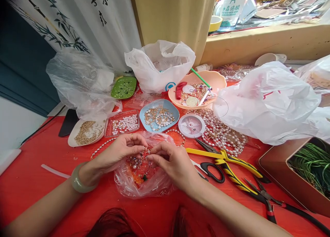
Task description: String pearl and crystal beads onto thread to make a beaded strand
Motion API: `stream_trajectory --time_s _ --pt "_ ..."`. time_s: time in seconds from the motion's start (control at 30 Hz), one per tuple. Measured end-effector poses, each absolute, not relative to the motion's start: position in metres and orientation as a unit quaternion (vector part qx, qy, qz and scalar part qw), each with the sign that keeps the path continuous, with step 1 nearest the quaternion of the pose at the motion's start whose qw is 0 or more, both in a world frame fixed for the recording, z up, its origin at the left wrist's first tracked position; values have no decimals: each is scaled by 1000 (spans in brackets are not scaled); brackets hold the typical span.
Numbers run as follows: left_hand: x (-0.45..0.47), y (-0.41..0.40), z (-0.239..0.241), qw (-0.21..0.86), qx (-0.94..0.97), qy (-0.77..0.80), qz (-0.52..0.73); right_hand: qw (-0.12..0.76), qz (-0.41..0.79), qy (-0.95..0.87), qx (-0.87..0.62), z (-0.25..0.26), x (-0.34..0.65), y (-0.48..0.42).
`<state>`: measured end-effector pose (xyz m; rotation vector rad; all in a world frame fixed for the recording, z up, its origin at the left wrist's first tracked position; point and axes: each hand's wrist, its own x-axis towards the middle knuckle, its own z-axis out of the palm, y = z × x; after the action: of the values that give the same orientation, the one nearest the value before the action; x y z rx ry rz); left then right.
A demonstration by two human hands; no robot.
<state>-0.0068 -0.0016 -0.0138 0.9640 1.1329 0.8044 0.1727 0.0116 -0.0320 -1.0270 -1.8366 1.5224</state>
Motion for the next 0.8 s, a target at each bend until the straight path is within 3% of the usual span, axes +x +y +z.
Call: stream_trajectory --time_s 0.33,0.53,0.67,0.8 --pt "-6 0 -14 678 393 506 360 255 620 -631 -390 -30 172 11" --pt "-13 -5 -7 505 622 564 200 265 625 -619 -395 -29 173 14" --pt "-10 -13 -7 343 776 514 126 270 615 -629 -392 -30 173 14" --pt "-3 -19 -13 267 835 478 50 271 601 -639 -396 -31 172 14"
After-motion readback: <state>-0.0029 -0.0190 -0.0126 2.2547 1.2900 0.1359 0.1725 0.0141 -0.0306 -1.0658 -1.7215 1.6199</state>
